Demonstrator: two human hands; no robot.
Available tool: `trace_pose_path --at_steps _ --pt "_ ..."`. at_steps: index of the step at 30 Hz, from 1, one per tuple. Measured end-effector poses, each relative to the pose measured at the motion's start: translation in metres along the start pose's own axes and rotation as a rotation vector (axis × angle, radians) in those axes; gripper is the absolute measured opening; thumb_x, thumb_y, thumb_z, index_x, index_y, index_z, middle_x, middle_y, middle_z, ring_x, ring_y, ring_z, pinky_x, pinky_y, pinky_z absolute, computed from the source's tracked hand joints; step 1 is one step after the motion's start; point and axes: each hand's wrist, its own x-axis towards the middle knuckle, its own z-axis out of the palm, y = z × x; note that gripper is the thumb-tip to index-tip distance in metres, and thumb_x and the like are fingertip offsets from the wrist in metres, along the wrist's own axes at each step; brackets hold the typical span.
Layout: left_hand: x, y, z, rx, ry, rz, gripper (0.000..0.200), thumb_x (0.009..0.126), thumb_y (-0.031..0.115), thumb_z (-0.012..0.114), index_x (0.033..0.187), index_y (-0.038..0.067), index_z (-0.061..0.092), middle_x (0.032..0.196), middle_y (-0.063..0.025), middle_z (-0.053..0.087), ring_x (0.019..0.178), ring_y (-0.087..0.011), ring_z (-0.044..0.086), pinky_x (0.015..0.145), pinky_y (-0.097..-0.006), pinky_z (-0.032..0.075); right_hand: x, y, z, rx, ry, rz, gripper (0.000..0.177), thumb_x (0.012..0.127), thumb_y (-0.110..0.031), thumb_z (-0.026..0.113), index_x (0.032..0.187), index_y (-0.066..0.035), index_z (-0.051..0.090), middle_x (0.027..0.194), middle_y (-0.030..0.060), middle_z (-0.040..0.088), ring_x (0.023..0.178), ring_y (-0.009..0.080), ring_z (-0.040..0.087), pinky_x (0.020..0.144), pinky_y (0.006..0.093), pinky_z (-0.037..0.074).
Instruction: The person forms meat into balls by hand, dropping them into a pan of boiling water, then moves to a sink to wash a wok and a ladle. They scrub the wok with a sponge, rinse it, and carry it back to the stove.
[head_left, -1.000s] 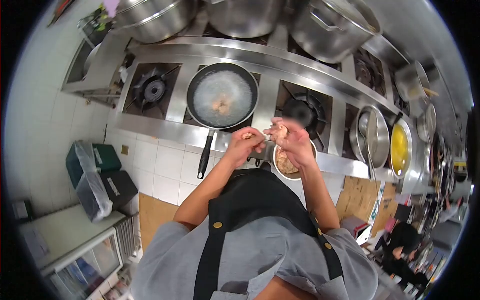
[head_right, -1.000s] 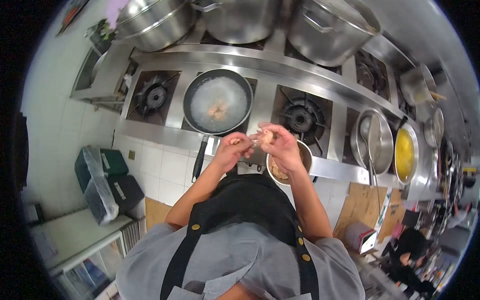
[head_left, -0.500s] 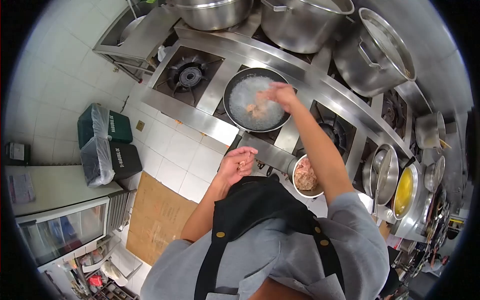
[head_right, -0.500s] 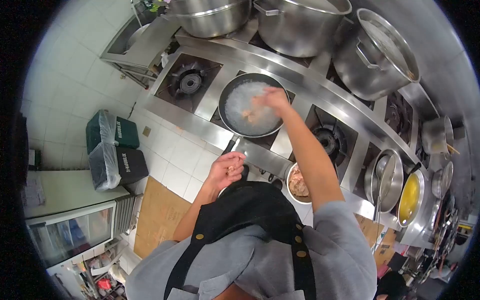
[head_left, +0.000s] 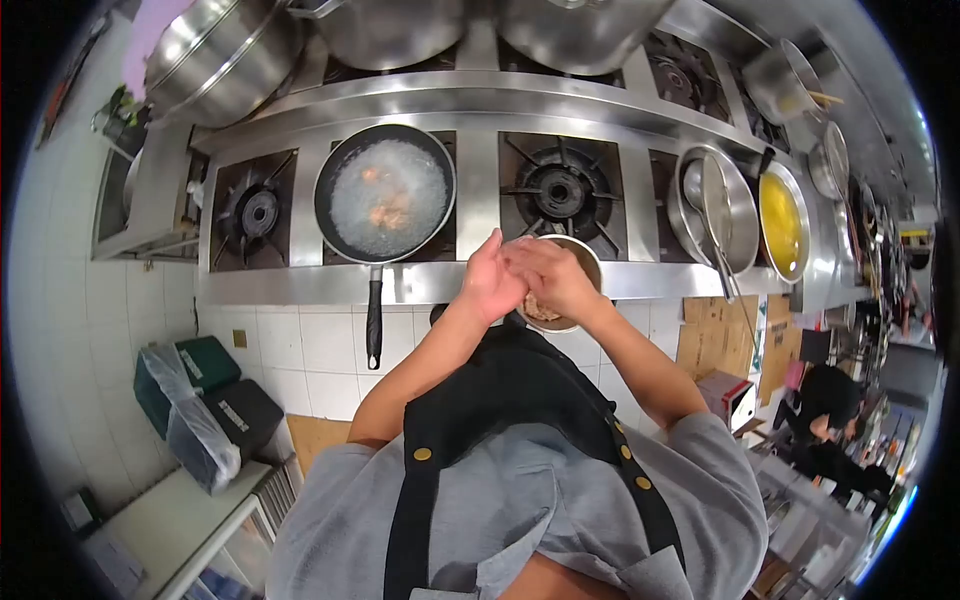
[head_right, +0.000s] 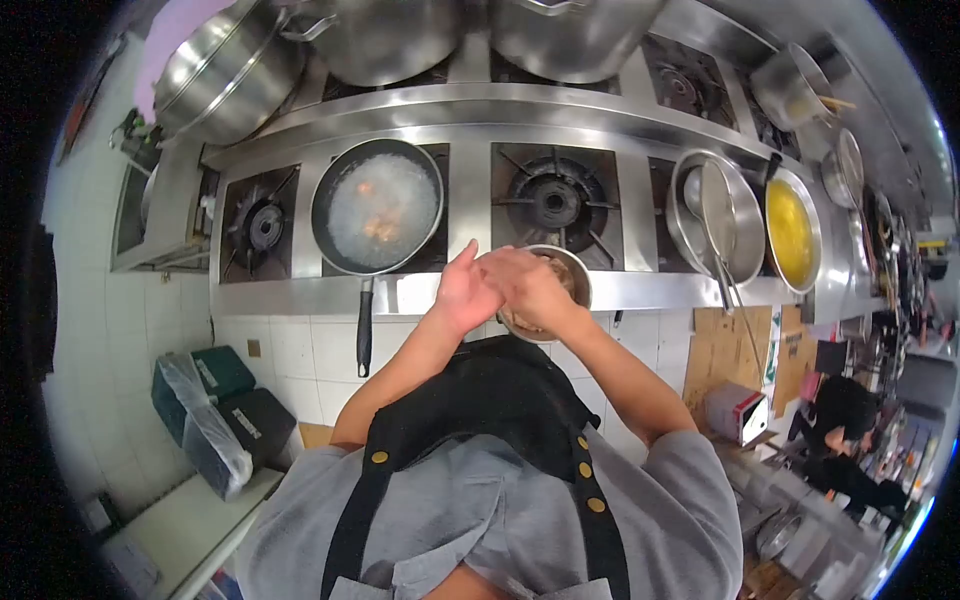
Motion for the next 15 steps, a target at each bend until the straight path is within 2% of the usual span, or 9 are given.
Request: trace_pose_path --at_steps 2,3,5,6,7,9,11,13,15 --pt "0.007 -0.008 -0.003 0.073 -0.169 -0.016 0.048 0.096 0.037 0.036 0.119 -0.004 0.046 0.125 -0.0218 0.047 0.121 -0.0327 0.043 0.105 -0.0454 0.031 -0.015 0.015 -0.013 0.302 0.021 0.339 0.023 0.082 -0.008 0.057 0.104 -0.002 0.061 0.097 0.0139 0.063 0.085 0.0248 0.061 0.072 0.0314 0.05" --pt "0.003 -0.011 0.003 0.078 -0.173 -0.028 0.048 0.096 0.037 0.036 0.119 -0.004 0.046 0.125 -0.0218 0.047 0.121 -0.0327 0.043 0.105 -0.0454 0.031 -0.02 0.02 -0.022 0.295 0.032 0.344 0.023 0.082 -0.008 0.057 0.104 -0.002 0.061 0.097 0.0139 0.063 0.085 0.0248 0.061 0.072 0.0314 0.05" --pt "-0.013 -0.009 0.018 0.143 -0.223 -0.045 0.044 0.096 0.033 0.038 0.118 -0.004 0.047 0.128 -0.0225 0.046 0.124 -0.0337 0.04 0.106 -0.0461 0.03 -0.025 0.029 -0.037 1.246 0.334 0.963 0.023 0.091 -0.021 0.048 0.096 -0.003 0.061 0.082 0.0101 0.06 0.073 0.0178 0.057 0.056 0.0265 0.045" --pt "-0.017 -0.004 0.017 0.169 -0.211 -0.004 0.042 0.095 0.03 0.04 0.12 -0.004 0.046 0.129 -0.0234 0.045 0.124 -0.0355 0.041 0.106 -0.0459 0.032 -0.019 0.021 -0.044 1.461 0.357 0.987 0.036 0.096 -0.034 0.039 0.088 -0.004 0.057 0.072 0.0055 0.051 0.063 0.015 0.047 0.046 0.0228 0.035" --pt "-0.021 0.001 0.013 0.166 -0.209 0.02 0.042 0.095 0.03 0.04 0.12 -0.004 0.046 0.129 -0.0234 0.045 0.124 -0.0355 0.041 0.106 -0.0459 0.032 -0.01 0.016 -0.045 1.466 0.329 0.985 0.036 0.096 -0.034 0.039 0.088 -0.004 0.057 0.072 0.0055 0.051 0.063 0.015 0.047 0.046 0.0228 0.035" --pt "-0.032 0.015 0.001 0.218 -0.151 0.105 0.039 0.096 0.028 0.039 0.119 -0.003 0.046 0.124 -0.0229 0.048 0.117 -0.0358 0.047 0.101 -0.0465 0.038 0.016 0.006 -0.033 1.787 0.202 0.758 0.039 0.096 -0.037 0.039 0.082 -0.003 0.053 0.069 0.005 0.045 0.061 0.0142 0.042 0.044 0.0218 0.031" --pt "-0.05 0.024 -0.007 0.201 -0.137 0.168 0.04 0.096 0.027 0.038 0.121 -0.004 0.044 0.121 -0.0228 0.05 0.114 -0.0361 0.05 0.099 -0.0458 0.04 0.058 -0.016 -0.021 1.569 0.163 0.722 0.03 0.096 -0.027 0.046 0.079 -0.004 0.052 0.077 0.0085 0.052 0.061 0.0133 0.048 0.042 0.0197 0.031" --pt "-0.072 0.027 -0.013 0.237 -0.079 0.178 0.041 0.096 0.025 0.037 0.123 -0.005 0.042 0.12 -0.0227 0.05 0.114 -0.0363 0.05 0.098 -0.045 0.041 0.105 -0.045 -0.01 1.483 0.088 0.598 0.027 0.094 -0.027 0.049 0.078 -0.006 0.05 0.072 0.005 0.05 0.051 0.0103 0.043 0.041 0.0184 0.03" --pt "-0.09 0.027 -0.028 0.239 -0.101 0.25 0.041 0.095 0.024 0.038 0.123 -0.005 0.042 0.12 -0.023 0.05 0.112 -0.0365 0.051 0.096 -0.0446 0.042 0.145 -0.052 0.013 1.128 0.062 0.631 0.032 0.092 -0.031 0.055 0.07 -0.007 0.052 0.061 0.0012 0.052 0.052 0.0079 0.048 0.042 0.0184 0.031"
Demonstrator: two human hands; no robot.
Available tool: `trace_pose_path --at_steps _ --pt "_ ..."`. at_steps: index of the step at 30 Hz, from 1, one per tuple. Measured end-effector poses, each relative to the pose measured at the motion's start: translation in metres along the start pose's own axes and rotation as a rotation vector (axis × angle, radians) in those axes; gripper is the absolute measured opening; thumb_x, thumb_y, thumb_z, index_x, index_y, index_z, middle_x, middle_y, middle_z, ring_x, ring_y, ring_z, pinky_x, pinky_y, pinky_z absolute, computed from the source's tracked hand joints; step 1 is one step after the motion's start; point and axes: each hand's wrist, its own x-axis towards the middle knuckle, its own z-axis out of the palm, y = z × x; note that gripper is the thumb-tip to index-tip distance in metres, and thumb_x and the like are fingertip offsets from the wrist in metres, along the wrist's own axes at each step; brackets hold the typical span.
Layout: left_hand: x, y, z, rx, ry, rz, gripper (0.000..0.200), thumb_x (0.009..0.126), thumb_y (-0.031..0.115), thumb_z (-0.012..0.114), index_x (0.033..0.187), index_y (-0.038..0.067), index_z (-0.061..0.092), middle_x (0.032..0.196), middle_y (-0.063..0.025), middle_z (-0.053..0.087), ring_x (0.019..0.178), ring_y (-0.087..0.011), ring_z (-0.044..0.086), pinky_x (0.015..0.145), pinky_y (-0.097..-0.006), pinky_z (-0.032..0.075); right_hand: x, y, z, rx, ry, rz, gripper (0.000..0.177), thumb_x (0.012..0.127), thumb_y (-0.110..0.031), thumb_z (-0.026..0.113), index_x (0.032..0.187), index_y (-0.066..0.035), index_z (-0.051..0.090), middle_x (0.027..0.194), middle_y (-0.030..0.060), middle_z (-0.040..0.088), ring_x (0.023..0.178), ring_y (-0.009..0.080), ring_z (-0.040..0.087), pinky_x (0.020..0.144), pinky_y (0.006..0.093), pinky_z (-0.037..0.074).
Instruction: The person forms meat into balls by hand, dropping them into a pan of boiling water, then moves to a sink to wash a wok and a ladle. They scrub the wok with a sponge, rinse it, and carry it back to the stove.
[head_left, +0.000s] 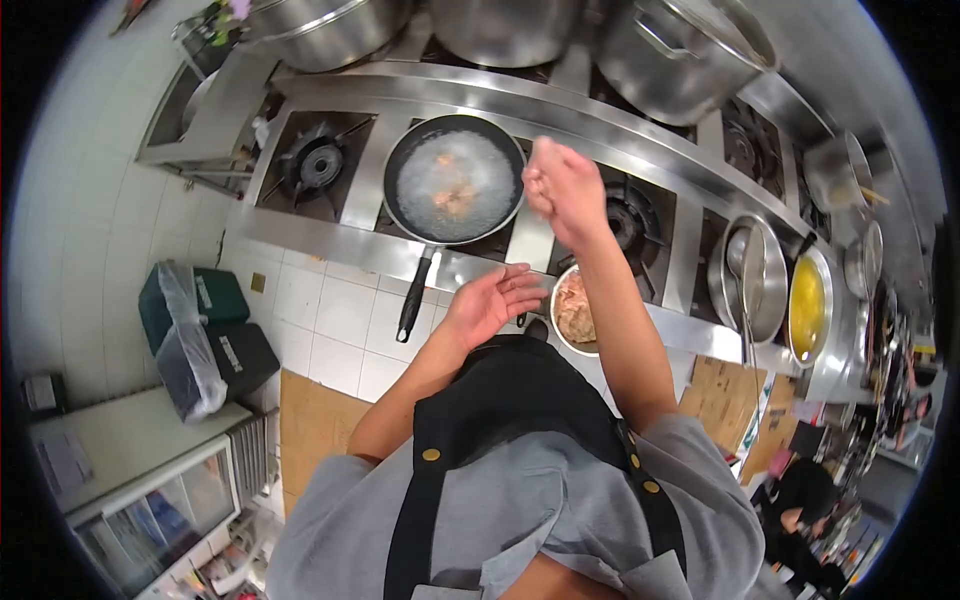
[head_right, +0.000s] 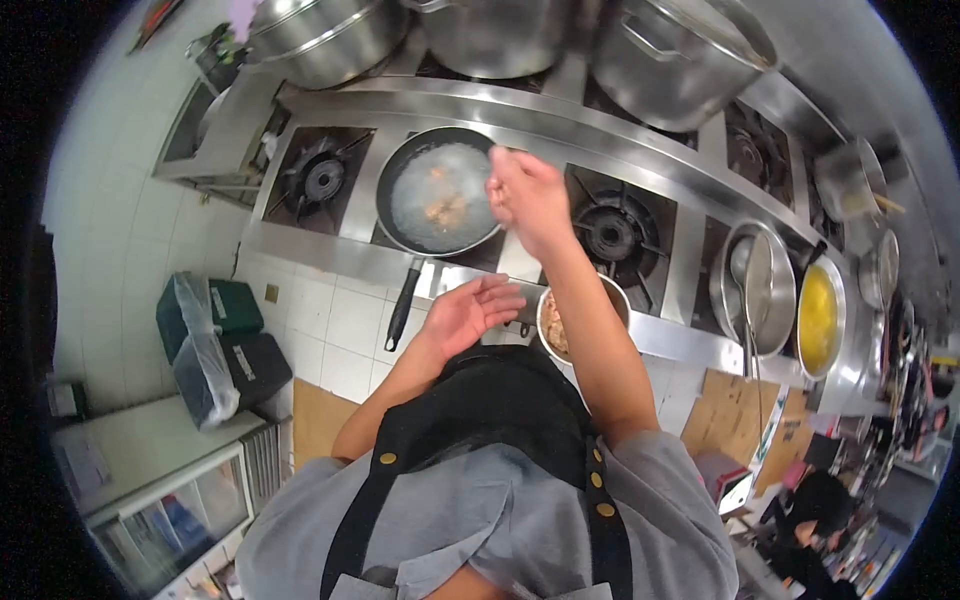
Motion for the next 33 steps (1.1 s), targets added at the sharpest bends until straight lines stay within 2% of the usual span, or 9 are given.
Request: trace_pose_path --at_steps 5,8,11,14,16,19,21,24,33 --pt "-0.044 0.008 -0.02 0.027 0.086 0.142 0.039 0.094 0.025 0.042 0.12 -0.004 0.046 0.117 -0.0206 0.053 0.107 -0.0358 0.055 0.089 -0.043 0.047 0.137 0.138 -0.021 -0.993 0.049 -0.198 0.033 0.084 -0.026 0.063 0.061 -0.004 0.054 0.055 0.0 0.048 0.047 0.0111 0.042 0.044 0.0275 0.036" --pt "-0.067 0.018 -0.028 0.005 0.09 0.215 0.038 0.095 0.024 0.042 0.119 -0.004 0.047 0.116 -0.0193 0.054 0.104 -0.0349 0.057 0.087 -0.0415 0.048 0.174 0.176 -0.038 -0.929 -0.087 0.208 0.028 0.081 -0.02 0.063 0.062 -0.001 0.056 0.057 0.0024 0.052 0.053 0.0142 0.051 0.048 0.0309 0.04" --pt "-0.08 0.023 -0.029 0.014 0.123 0.259 0.036 0.095 0.023 0.042 0.118 -0.004 0.048 0.112 -0.0185 0.056 0.102 -0.0339 0.058 0.086 -0.0412 0.049 0.205 0.19 -0.058 -1.118 -0.1 0.174 0.016 0.079 -0.013 0.062 0.071 0.0 0.061 0.062 0.0038 0.057 0.059 0.0156 0.056 0.052 0.0323 0.044" --pt "-0.08 0.022 -0.035 0.067 0.106 0.222 0.038 0.095 0.025 0.041 0.118 -0.005 0.048 0.109 -0.019 0.058 0.101 -0.0336 0.059 0.085 -0.0414 0.049 0.148 0.104 -0.029 -1.218 0.018 -0.072 0.023 0.067 -0.011 0.058 0.085 -0.002 0.068 0.082 0.0178 0.066 0.075 0.0287 0.065 0.068 0.0357 0.051" --pt "-0.073 0.021 -0.034 0.142 0.105 0.193 0.035 0.095 0.022 0.043 0.116 -0.005 0.049 0.105 -0.0178 0.06 0.096 -0.0315 0.061 0.081 -0.0393 0.051 0.115 0.071 -0.055 -1.03 -0.067 -0.096 0.02 0.067 -0.009 0.059 0.084 -0.003 0.068 0.08 0.0154 0.067 0.072 0.0245 0.065 0.068 0.0342 0.051" --pt "-0.051 0.018 -0.026 0.242 0.075 0.114 0.031 0.094 0.018 0.045 0.115 -0.004 0.051 0.099 -0.0149 0.06 0.087 -0.0265 0.062 0.073 -0.0364 0.052 0.016 0.011 -0.081 -1.164 -0.186 0.093 0.016 0.071 -0.012 0.058 0.08 -0.003 0.067 0.078 0.0164 0.066 0.067 0.0257 0.065 0.067 0.0328 0.051" --pt "-0.033 0.014 -0.02 0.291 0.069 0.057 0.03 0.094 0.019 0.046 0.114 -0.002 0.052 0.098 -0.0135 0.06 0.084 -0.0252 0.061 0.07 -0.0355 0.051 -0.033 0.042 -0.128 -1.425 -0.26 -0.121 0.015 0.071 -0.012 0.056 0.076 -0.001 0.065 0.072 0.0229 0.061 0.068 0.0365 0.061 0.067 0.0414 0.05" --pt "-0.001 0.007 0.002 0.374 0.029 -0.029 0.028 0.094 0.019 0.047 0.113 -0.001 0.053 0.097 -0.0119 0.06 0.084 -0.0231 0.061 0.069 -0.0345 0.051 -0.093 0.106 -0.18 -1.678 -0.265 0.089 0.015 0.064 -0.006 0.058 0.076 -0.002 0.066 0.077 0.0199 0.064 0.072 0.0348 0.062 0.068 0.0418 0.051" --pt "0.062 -0.024 0.042 0.466 -0.063 -0.022 0.025 0.093 0.017 0.047 0.109 -0.001 0.054 0.095 -0.0105 0.06 0.082 -0.0195 0.062 0.068 -0.0322 0.052 -0.12 0.182 -0.213 -1.688 -0.194 0.07 0.021 0.069 -0.008 0.056 0.085 0.005 0.062 0.08 0.0248 0.062 0.079 0.0375 0.062 0.073 0.0425 0.05"
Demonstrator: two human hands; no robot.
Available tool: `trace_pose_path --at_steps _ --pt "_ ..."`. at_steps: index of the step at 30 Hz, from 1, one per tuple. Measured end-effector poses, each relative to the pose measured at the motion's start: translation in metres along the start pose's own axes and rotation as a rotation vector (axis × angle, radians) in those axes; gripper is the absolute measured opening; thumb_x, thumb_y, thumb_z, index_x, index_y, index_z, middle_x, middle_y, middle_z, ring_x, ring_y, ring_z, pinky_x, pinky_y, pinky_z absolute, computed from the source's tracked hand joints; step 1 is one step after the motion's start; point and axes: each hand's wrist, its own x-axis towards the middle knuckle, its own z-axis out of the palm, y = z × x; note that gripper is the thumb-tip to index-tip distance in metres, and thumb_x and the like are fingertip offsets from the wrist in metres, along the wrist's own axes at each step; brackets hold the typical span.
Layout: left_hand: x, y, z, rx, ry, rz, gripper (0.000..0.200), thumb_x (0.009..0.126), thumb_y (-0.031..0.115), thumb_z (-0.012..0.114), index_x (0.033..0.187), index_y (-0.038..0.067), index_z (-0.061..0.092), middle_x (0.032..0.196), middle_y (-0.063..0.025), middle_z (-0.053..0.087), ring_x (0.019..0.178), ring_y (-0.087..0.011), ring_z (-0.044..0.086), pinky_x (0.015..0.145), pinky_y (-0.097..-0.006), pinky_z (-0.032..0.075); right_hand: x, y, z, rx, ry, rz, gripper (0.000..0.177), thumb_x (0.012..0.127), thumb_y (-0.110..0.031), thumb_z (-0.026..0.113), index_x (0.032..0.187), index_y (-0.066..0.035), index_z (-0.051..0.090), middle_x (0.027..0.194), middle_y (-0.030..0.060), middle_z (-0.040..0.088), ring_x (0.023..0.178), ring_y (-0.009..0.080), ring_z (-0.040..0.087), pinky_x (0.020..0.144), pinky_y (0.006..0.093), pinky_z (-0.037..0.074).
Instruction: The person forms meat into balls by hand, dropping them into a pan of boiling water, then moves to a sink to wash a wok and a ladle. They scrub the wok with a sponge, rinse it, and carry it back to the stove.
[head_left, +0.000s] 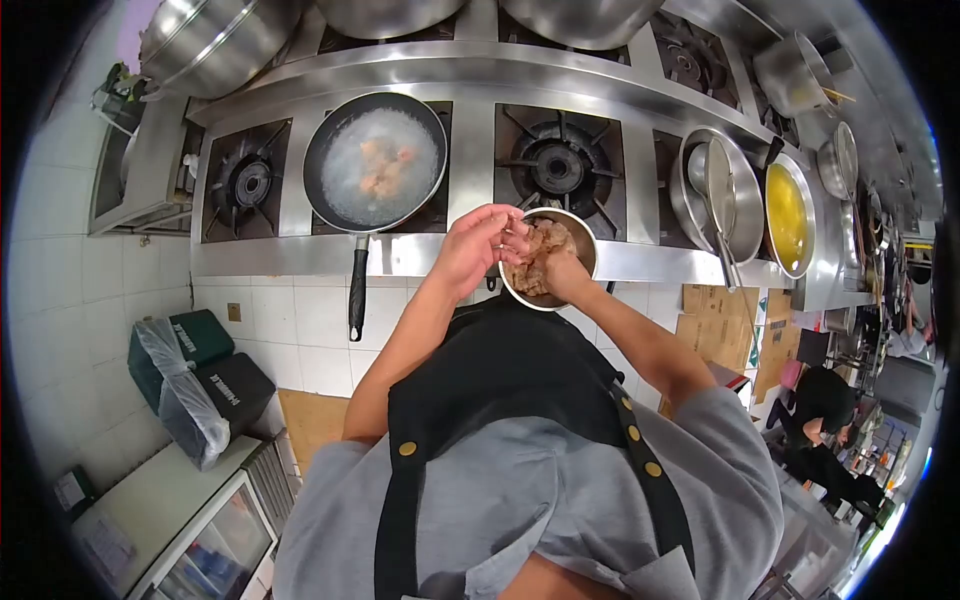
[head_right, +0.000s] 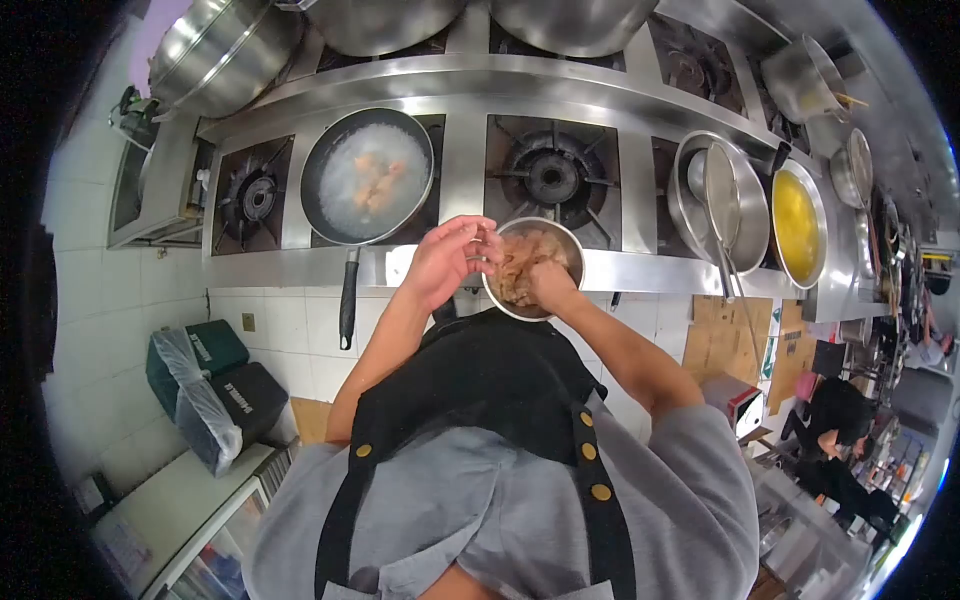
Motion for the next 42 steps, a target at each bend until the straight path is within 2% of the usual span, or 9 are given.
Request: trace_pose_path --at_steps 5,10,14,23,27,34,38,40,42 --pt "-0.003 -0.018 -0.006 0.009 0.066 0.054 0.022 0.094 0.016 0.048 0.109 0.002 0.055 0.098 -0.0101 0.06 0.084 -0.0182 0.062 0.069 -0.0308 0.051 0.005 0.01 -0.002 0.271 0.355 -0.21 0.025 0.066 -0.01 0.064 0.089 -0.001 0.066 0.075 0.0196 0.064 0.07 0.0369 0.061 0.067 0.0411 0.051" --pt "0.009 -0.046 0.001 0.352 0.136 0.054 0.026 0.09 0.014 0.056 0.113 0.003 0.054 0.102 -0.0044 0.059 0.094 -0.0119 0.055 0.079 -0.028 0.047 -0.02 -0.01 -0.081 0.64 0.204 0.202 0.031 0.069 -0.008 0.074 0.098 -0.001 0.067 0.084 0.0116 0.068 0.076 0.0152 0.064 0.071 0.0289 0.05" --pt "0.03 -0.065 0.013 0.384 0.044 -0.046 0.032 0.09 0.015 0.058 0.119 0.004 0.052 0.099 -0.0009 0.059 0.088 -0.0075 0.055 0.075 -0.0246 0.047 -0.027 -0.01 -0.1 1.208 0.141 0.086 0.036 0.072 0.003 0.068 0.108 0.004 0.061 0.098 0.005 0.064 0.085 0.0103 0.059 0.078 0.0254 0.049" --pt "0.046 -0.088 0.018 0.598 0.068 0.007 0.013 0.087 0.009 0.058 0.097 0.003 0.061 0.091 -0.0011 0.061 0.081 -0.0084 0.057 0.069 -0.0236 0.047 -0.046 0.0 -0.093 0.548 0.355 0.019 0.024 0.071 -0.008 0.065 0.094 -0.001 0.066 0.082 0.0222 0.063 0.073 0.0344 0.064 0.066 0.0372 0.049" --pt "0.047 -0.095 0.009 0.877 0.068 0.037 0.012 0.081 0.009 0.06 0.089 0.001 0.061 0.084 -0.0066 0.061 0.079 -0.0142 0.058 0.07 -0.029 0.046 -0.057 0.003 -0.084 0.474 0.402 0.01 0.019 0.073 -0.009 0.066 0.089 0.002 0.065 0.073 0.0178 0.063 0.065 0.0273 0.063 0.061 0.0371 0.048" --pt "0.052 -0.109 -0.021 1.487 -0.233 0.212 0.022 0.079 0.009 0.057 0.099 0.0 0.06 0.104 -0.0221 0.058 0.096 -0.0405 0.055 0.079 -0.0428 0.047 -0.078 -0.012 -0.139 1.367 0.342 0.319 0.019 0.084 -0.014 0.065 0.093 0.003 0.066 0.07 0.0013 0.059 0.056 0.0064 0.048 0.05 0.0207 0.04" --pt "0.04 -0.081 0.018 1.477 -0.069 0.59 0.027 0.082 0.006 0.057 0.108 -0.001 0.058 0.112 -0.018 0.057 0.101 -0.0297 0.056 0.077 -0.0368 0.049 -0.071 -0.006 -0.118 1.693 0.215 0.351 0.02 0.087 -0.016 0.061 0.096 0.001 0.066 0.076 0.0025 0.06 0.063 0.0089 0.053 0.053 0.0217 0.041" --pt "0.034 -0.067 0.036 0.128 0.048 -0.087 0.022 0.085 0.005 0.058 0.105 -0.003 0.059 0.101 -0.0098 0.061 0.089 -0.0162 0.059 0.071 -0.0289 0.05 -0.063 -0.021 -0.11 1.434 0.302 0.311 0.019 0.086 -0.015 0.061 0.096 0.001 0.066 0.077 0.0043 0.061 0.065 0.0112 0.055 0.057 0.0238 0.043" --pt "0.034 -0.065 0.033 0.312 0.024 -0.021 0.023 0.087 0.006 0.057 0.107 -0.002 0.06 0.101 -0.008 0.062 0.09 -0.0141 0.059 0.073 -0.0278 0.05 -0.056 -0.032 -0.105 0.959 0.451 0.152 0.018 0.083 -0.01 0.062 0.098 -0.001 0.066 0.08 0.0112 0.064 0.075 0.0188 0.061 0.067 0.0308 0.048"
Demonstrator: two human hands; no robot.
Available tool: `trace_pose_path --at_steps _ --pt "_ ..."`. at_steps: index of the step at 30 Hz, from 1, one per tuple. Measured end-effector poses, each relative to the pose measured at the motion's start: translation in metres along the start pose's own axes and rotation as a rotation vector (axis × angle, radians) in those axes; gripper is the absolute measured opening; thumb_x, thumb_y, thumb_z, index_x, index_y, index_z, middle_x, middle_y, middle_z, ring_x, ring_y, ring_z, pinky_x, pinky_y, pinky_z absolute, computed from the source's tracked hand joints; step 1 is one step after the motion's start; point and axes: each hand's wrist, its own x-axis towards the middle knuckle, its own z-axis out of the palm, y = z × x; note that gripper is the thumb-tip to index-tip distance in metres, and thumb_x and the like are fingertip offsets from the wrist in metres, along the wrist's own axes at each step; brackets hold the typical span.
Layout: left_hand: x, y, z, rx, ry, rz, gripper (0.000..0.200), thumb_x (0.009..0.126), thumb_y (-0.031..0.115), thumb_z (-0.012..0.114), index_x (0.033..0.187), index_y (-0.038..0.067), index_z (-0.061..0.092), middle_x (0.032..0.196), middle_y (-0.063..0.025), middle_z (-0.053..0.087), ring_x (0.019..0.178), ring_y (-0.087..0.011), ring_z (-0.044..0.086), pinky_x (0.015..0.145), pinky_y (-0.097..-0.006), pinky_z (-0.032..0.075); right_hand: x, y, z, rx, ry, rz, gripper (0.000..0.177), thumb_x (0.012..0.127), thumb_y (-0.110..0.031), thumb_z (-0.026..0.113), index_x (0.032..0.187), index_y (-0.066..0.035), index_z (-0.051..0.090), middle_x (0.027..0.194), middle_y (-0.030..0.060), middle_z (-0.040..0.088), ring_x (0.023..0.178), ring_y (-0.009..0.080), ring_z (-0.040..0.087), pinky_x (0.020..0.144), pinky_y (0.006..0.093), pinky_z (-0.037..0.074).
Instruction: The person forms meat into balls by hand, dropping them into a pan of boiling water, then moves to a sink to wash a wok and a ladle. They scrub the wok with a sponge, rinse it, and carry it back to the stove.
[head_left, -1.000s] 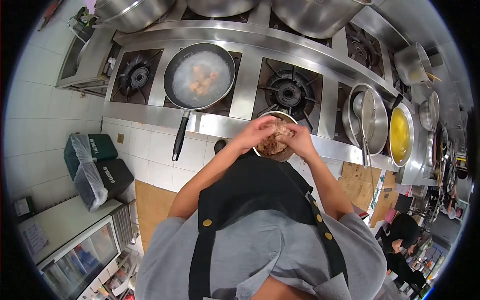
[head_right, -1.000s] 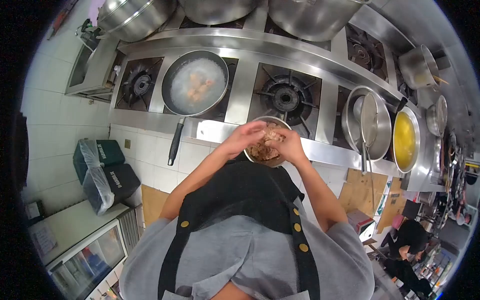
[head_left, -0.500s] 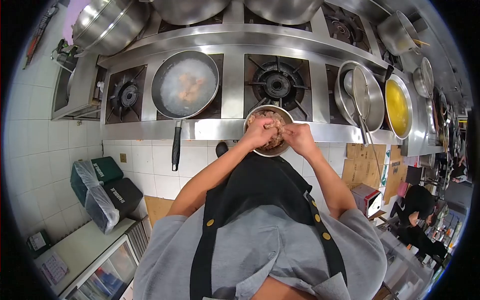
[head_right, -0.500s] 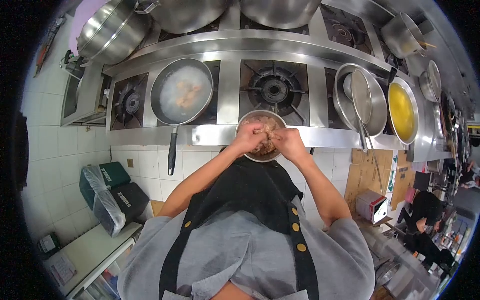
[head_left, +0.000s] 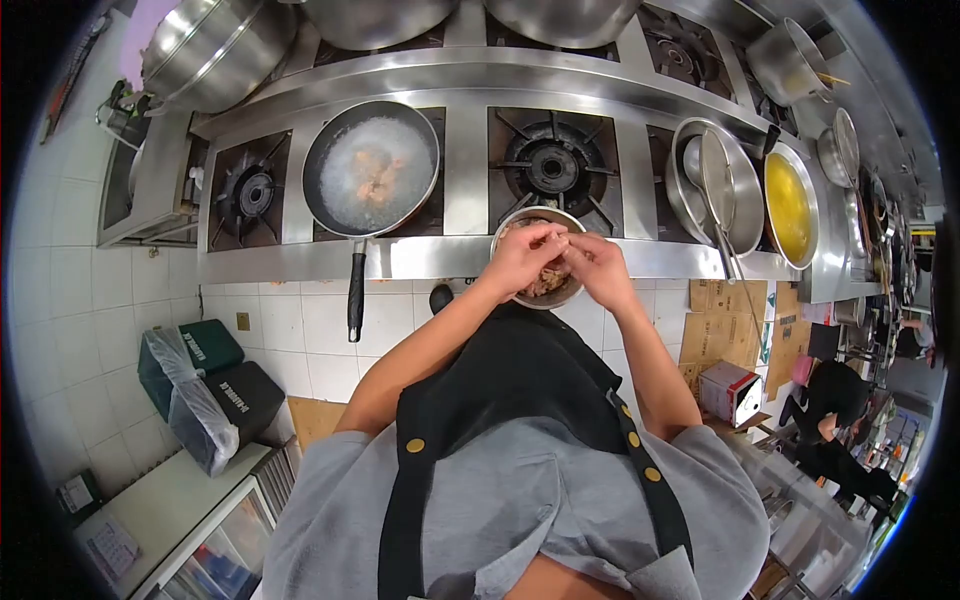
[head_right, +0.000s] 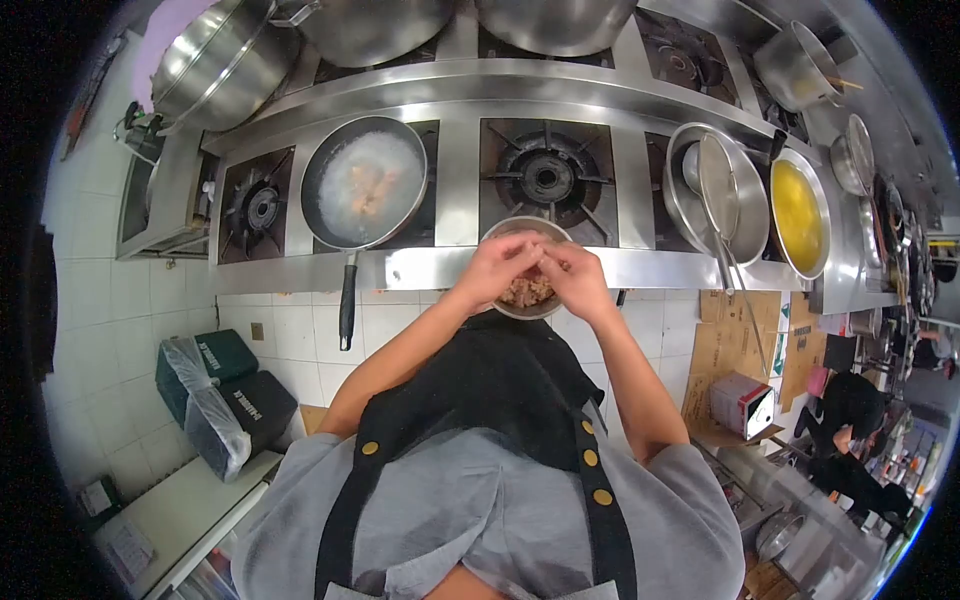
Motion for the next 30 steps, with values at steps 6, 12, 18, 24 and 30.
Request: trace_pose_path --at_steps 6,12,18,24,30 --pt "-0.011 0.011 -0.004 0.237 0.117 -0.002 0.009 0.086 0.003 0.059 0.089 -0.002 0.065 0.079 -0.0072 0.063 0.063 -0.0102 0.058 0.052 -0.0231 0.048 -0.009 -0.019 0.01 -0.254 0.057 -0.202 0.021 0.076 -0.006 0.069 0.097 -0.001 0.068 0.084 0.0135 0.066 0.076 0.0198 0.064 0.069 0.0293 0.049" --pt "-0.021 0.013 -0.014 0.095 0.096 0.012 0.007 0.085 -0.002 0.056 0.089 -0.004 0.062 0.067 -0.0063 0.059 0.051 -0.0104 0.055 0.044 -0.023 0.046 -0.014 -0.01 0.006 0.457 0.046 0.304 0.027 0.076 0.001 0.068 0.102 0.009 0.062 0.086 0.0118 0.066 0.078 0.0164 0.063 0.069 0.0254 0.05" --pt "-0.031 0.01 -0.008 -0.463 0.144 -0.045 0.027 0.09 0.009 0.054 0.115 -0.003 0.051 0.109 -0.006 0.056 0.096 -0.0136 0.056 0.078 -0.0298 0.051 -0.013 -0.02 0.044 0.308 0.229 -0.033 0.037 0.075 0.005 0.063 0.112 0.007 0.057 0.101 0.0143 0.064 0.096 0.0208 0.061 0.084 0.0281 0.049" --pt "-0.024 -0.001 -0.016 -0.311 0.051 -0.104 0.022 0.091 0.01 0.055 0.108 -0.004 0.055 0.1 -0.0083 0.061 0.088 -0.0151 0.061 0.072 -0.0281 0.053 -0.014 -0.015 0.039 -0.269 0.16 -0.241 0.04 0.066 0.007 0.065 0.103 -0.008 0.066 0.101 0.0146 0.062 0.091 0.0272 0.06 0.076 0.0343 0.051" --pt "-0.02 0.013 -0.017 -0.054 -0.098 -0.138 0.011 0.089 0.006 0.056 0.093 -0.004 0.058 0.077 -0.0121 0.063 0.058 -0.0158 0.061 0.047 -0.0238 0.05 0.003 -0.014 0.012 0.119 -0.034 -0.049 0.039 0.065 -0.004 0.076 0.103 -0.005 0.066 0.095 0.0089 0.064 0.09 0.021 0.06 0.077 0.0278 0.05"
